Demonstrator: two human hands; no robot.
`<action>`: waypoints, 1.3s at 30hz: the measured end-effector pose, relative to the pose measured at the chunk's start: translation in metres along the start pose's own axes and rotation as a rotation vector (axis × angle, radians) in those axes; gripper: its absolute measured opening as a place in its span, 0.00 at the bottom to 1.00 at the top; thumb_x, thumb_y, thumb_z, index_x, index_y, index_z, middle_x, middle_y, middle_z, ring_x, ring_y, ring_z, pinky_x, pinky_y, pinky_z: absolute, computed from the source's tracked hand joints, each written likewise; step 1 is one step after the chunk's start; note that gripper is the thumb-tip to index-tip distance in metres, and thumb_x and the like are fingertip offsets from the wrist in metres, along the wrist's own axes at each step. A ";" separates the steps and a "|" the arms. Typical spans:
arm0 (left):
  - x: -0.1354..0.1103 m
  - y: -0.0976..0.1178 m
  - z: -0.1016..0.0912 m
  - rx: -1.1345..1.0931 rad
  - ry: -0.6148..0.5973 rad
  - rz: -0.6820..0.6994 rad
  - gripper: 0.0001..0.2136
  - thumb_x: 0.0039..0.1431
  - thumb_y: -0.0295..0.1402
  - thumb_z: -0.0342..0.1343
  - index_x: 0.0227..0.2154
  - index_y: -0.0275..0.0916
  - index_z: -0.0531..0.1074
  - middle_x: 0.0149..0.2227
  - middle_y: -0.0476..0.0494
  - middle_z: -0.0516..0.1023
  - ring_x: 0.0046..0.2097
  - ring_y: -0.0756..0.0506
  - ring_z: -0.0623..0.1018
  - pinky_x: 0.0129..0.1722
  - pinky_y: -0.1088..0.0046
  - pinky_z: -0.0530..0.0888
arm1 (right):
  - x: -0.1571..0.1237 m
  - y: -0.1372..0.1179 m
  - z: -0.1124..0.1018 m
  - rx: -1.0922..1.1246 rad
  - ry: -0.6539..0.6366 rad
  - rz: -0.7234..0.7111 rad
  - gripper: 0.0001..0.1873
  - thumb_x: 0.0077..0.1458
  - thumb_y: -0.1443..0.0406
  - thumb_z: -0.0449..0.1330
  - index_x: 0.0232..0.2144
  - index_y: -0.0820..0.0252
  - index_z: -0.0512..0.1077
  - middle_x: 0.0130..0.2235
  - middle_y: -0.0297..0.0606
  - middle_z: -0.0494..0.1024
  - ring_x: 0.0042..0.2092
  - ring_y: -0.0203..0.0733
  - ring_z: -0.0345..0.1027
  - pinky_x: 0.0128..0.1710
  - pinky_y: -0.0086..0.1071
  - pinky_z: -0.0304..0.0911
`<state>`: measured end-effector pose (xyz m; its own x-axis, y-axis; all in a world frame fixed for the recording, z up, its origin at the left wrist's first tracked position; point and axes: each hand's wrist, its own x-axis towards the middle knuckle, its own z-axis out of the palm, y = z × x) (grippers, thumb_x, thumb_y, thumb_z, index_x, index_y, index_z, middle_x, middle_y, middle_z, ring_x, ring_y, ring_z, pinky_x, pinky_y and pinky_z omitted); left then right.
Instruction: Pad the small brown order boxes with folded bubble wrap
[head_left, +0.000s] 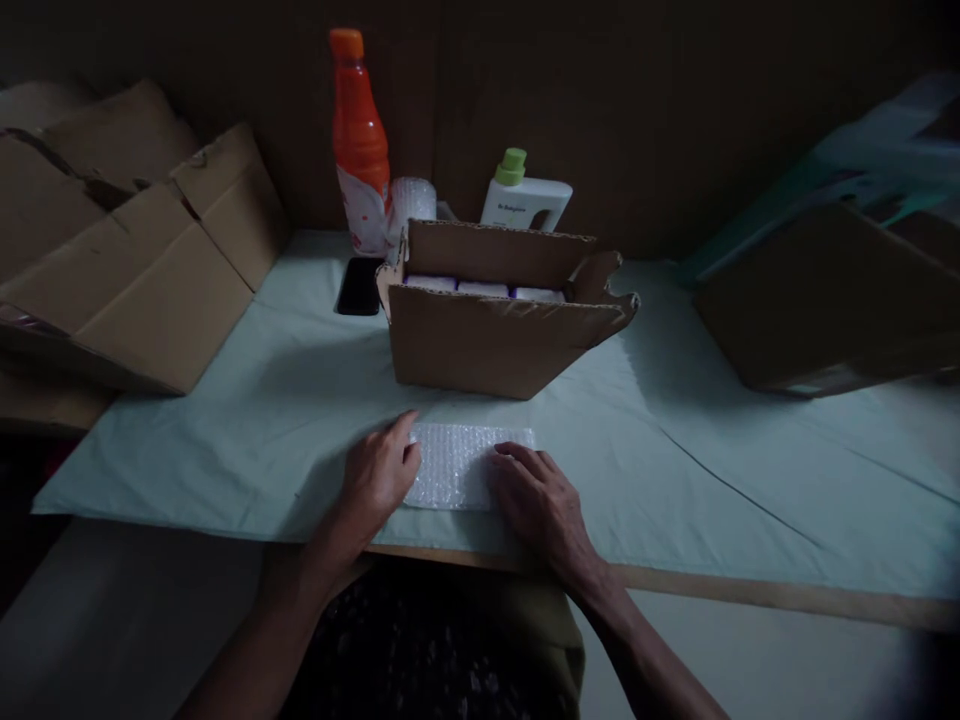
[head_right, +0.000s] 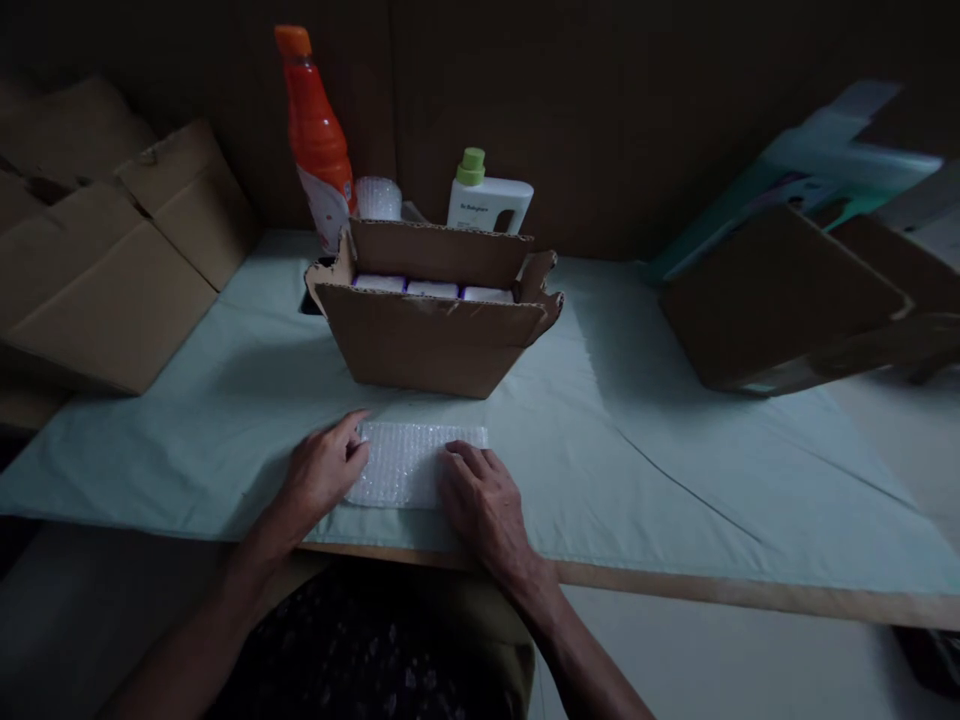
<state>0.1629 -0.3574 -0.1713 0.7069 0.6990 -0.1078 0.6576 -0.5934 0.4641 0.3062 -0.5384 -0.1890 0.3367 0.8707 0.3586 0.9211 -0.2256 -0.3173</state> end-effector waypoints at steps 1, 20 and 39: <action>-0.002 0.002 0.000 0.025 0.045 0.016 0.20 0.60 0.27 0.52 0.56 0.39 0.71 0.37 0.43 0.81 0.40 0.42 0.79 0.43 0.69 0.73 | 0.000 -0.001 0.001 0.002 -0.015 -0.001 0.12 0.64 0.67 0.53 0.43 0.56 0.77 0.47 0.42 0.80 0.40 0.45 0.72 0.40 0.40 0.73; -0.025 0.012 0.044 0.192 0.040 0.597 0.23 0.68 0.37 0.50 0.64 0.41 0.62 0.69 0.38 0.59 0.71 0.37 0.55 0.70 0.51 0.51 | -0.011 0.024 0.007 -0.158 -0.220 -0.116 0.31 0.69 0.54 0.47 0.67 0.65 0.57 0.67 0.50 0.62 0.67 0.54 0.54 0.61 0.50 0.54; -0.027 0.011 0.044 0.226 0.063 0.597 0.23 0.68 0.40 0.49 0.64 0.41 0.63 0.69 0.38 0.60 0.71 0.37 0.57 0.69 0.51 0.54 | -0.001 0.042 -0.029 -0.131 -0.159 0.348 0.18 0.64 0.54 0.53 0.38 0.58 0.77 0.38 0.43 0.80 0.40 0.50 0.70 0.42 0.41 0.59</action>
<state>0.1627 -0.4000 -0.2024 0.9563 0.2405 0.1666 0.1994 -0.9524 0.2305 0.3500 -0.5610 -0.1766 0.6075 0.7873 0.1057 0.7784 -0.5634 -0.2769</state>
